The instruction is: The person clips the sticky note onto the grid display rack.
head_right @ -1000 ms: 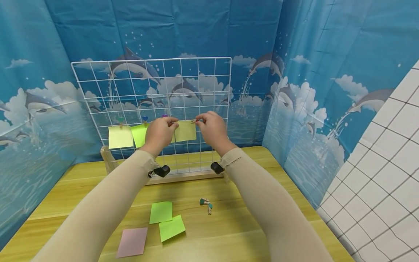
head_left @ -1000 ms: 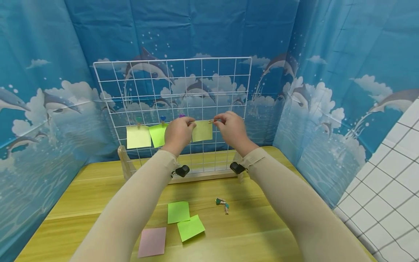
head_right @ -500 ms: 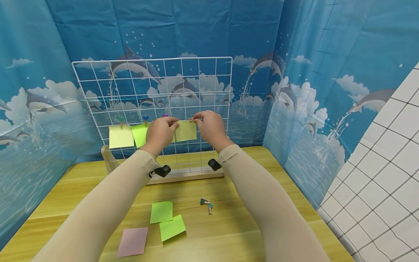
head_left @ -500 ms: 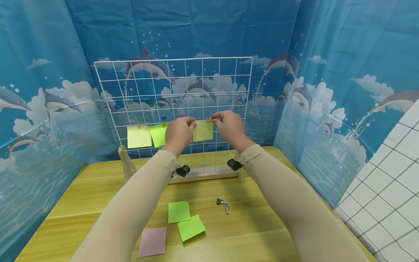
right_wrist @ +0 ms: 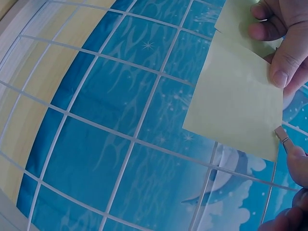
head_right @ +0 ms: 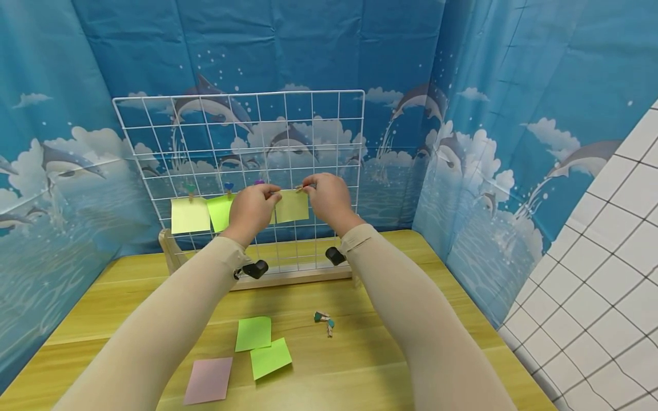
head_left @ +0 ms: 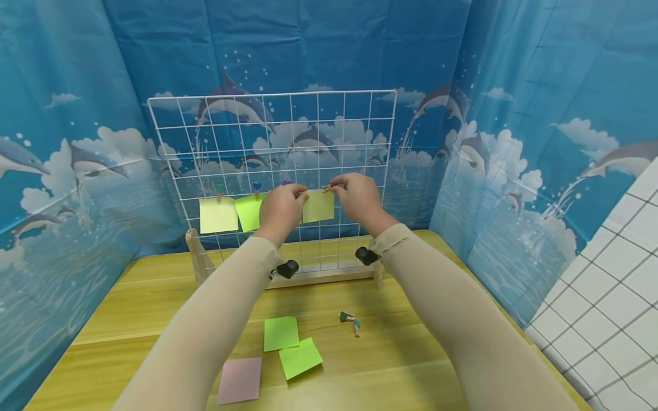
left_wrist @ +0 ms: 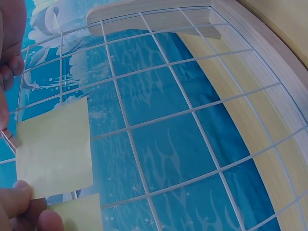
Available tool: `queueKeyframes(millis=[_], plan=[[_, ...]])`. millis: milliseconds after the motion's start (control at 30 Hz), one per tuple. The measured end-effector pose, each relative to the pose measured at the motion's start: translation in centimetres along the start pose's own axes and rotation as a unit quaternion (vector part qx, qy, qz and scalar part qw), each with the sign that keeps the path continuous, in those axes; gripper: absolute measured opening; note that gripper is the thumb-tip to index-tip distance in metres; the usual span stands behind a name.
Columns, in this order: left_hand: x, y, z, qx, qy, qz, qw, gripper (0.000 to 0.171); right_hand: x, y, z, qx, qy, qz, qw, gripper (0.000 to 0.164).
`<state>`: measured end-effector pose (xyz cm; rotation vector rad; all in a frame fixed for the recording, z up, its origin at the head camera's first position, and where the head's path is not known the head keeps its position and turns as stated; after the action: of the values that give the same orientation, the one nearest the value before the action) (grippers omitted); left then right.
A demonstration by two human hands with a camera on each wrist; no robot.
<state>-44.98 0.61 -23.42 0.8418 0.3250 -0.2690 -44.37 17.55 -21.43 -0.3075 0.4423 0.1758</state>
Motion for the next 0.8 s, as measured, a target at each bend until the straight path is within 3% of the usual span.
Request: queueKeyframes(millis=[433,800], plan=[[-0.01,-0.13,-0.02,0.006,0.002,-0.001,1.0,0.034,-0.35,0.08,-0.51,-0.032,-0.024,-0.018,0.999,0.032],[-0.1,-0.19,-0.05,0.009,0.006,0.0,0.9999,0.034,-0.68,-0.26,-0.63,-0.016,-0.045,-0.013,0.999,0.033]])
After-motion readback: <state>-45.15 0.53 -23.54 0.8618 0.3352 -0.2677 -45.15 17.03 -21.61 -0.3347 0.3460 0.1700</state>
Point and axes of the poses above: each hand's wrist, its own x-axis away from the middle knuckle, its own z-axis out of the back of the hand, y = z × x, the point moved 10 cm from there along -x, towards the middle knuckle, and after that the axes turned 13 degrees about x, right-handed, at the moved point
